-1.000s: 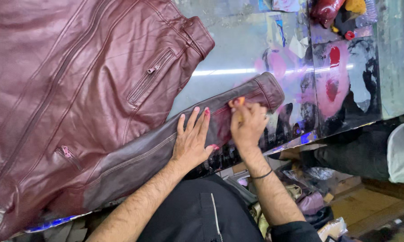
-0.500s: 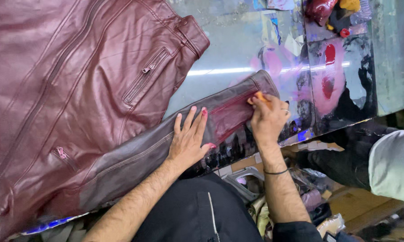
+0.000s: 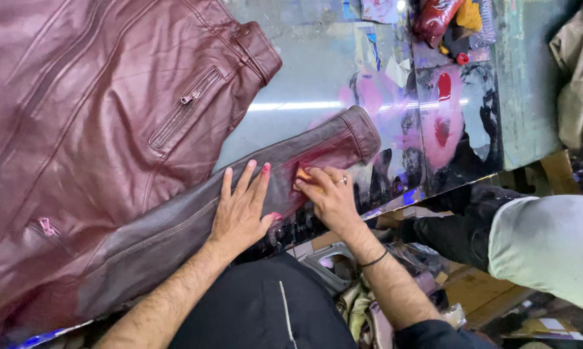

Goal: The person applies dark red dye to a maroon leather jacket laid on a work table, dabbing the dye onto the sleeves and body with a sponge. They pour dye from a red bottle onto the sponge, reposition and turn the jacket, and continue rubbing dye over the sleeve panels and seams.

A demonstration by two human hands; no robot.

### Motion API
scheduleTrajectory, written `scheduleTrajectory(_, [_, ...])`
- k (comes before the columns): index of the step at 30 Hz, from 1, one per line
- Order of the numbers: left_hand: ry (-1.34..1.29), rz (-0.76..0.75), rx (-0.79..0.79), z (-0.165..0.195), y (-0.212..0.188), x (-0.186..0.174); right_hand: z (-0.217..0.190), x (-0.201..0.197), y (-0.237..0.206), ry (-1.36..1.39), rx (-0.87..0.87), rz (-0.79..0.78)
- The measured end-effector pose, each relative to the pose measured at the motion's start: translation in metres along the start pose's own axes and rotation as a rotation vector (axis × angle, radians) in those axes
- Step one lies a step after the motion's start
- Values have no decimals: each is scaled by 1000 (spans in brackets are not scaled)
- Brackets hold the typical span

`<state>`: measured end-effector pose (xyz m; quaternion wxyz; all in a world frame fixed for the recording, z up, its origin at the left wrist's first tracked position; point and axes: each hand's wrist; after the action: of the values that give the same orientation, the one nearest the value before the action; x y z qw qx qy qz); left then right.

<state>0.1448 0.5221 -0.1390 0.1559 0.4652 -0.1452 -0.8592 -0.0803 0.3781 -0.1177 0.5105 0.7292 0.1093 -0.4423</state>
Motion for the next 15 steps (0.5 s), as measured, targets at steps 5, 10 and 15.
scheduleTrajectory(5, [-13,7,-1,1,1,-3,11,8,15,-236,208,125])
scheduleTrajectory(10, [-8,-14,-4,0,1,-2,19,5,21,-123,-2,1])
scheduleTrajectory(15, [-4,-1,6,-1,0,-1,27,-11,16,-251,129,96])
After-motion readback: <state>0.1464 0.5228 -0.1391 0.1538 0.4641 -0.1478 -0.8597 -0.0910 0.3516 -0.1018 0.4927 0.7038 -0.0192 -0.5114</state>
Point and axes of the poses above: each hand's wrist, its own y-axis towards the middle knuckle, its own x-axis out of the palm, z = x × y, and after that the axes turned 15 degrees about z, right-handed
